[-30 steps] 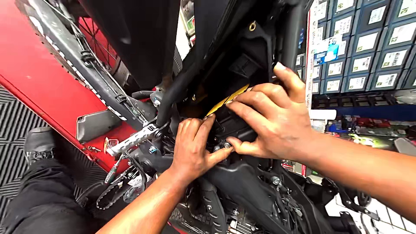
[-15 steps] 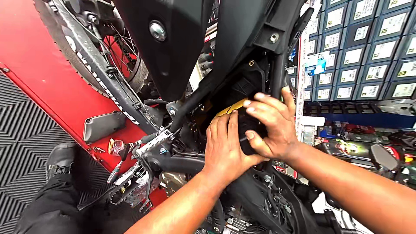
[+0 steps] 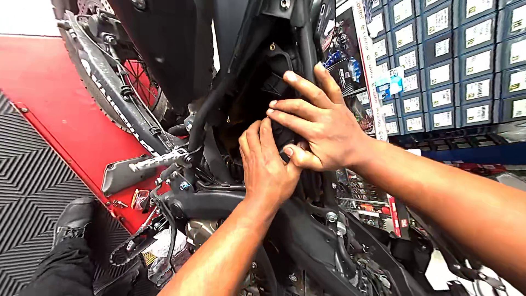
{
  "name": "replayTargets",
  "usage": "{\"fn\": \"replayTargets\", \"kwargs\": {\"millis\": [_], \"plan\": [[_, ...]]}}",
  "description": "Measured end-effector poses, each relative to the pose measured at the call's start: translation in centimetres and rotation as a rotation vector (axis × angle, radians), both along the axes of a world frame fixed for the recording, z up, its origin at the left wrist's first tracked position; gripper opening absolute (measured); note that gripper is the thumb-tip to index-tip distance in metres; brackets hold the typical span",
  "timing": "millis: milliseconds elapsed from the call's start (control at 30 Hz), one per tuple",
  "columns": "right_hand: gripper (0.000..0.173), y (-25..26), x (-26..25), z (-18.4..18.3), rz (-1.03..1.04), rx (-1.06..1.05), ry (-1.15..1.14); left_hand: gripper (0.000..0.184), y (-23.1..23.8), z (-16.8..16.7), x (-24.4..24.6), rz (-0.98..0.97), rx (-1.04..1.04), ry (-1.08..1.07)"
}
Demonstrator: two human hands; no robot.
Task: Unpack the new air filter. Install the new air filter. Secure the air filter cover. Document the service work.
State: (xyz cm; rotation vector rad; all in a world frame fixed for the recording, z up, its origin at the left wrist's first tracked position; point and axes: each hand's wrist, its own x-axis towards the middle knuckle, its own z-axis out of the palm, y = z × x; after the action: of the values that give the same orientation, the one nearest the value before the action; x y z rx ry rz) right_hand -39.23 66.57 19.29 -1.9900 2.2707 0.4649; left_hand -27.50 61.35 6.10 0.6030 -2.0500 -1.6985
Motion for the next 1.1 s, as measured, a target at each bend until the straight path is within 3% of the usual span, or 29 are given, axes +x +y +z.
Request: {"fn": "replayTargets", "kwargs": {"millis": [367,500,633,800,933,1100], "plan": [[0.052,-0.1,-0.4,-0.5,-0.006,-0.101,-0.09,0.065,-0.2,-0.4,-0.4,0.109,-0.073,0.092],[0.051,0.2,-0.5,-0.9,-0.017,-0.198,-0.161,0.071,-0.1,-0.6,-0.1,0.101,-0.052,0.058],[0.063,0.2,-0.4,-1.1,-0.096,-0.275,-0.197,0.078,-0.5,-0.5,0.4,0.032,-0.022,0.013],[0.053,-0.1,0.4,-0.8,-0.146,-0.194,-0.068,0.082,-0.7,-1.2,1.5,-0.055,0.006,0.073],[0.072,0.5,0.7,-0.9,-0.274,-0.274,-0.084,0.078,-1.5,-3.7,3.7,-0.142,0.055,0.14],[0.088,1.0,1.5,-1.3,-0.543,-0.367,-0.152,0.09,-2.6,-4.7,5.5,-0.163,0.034,0.019]]}}
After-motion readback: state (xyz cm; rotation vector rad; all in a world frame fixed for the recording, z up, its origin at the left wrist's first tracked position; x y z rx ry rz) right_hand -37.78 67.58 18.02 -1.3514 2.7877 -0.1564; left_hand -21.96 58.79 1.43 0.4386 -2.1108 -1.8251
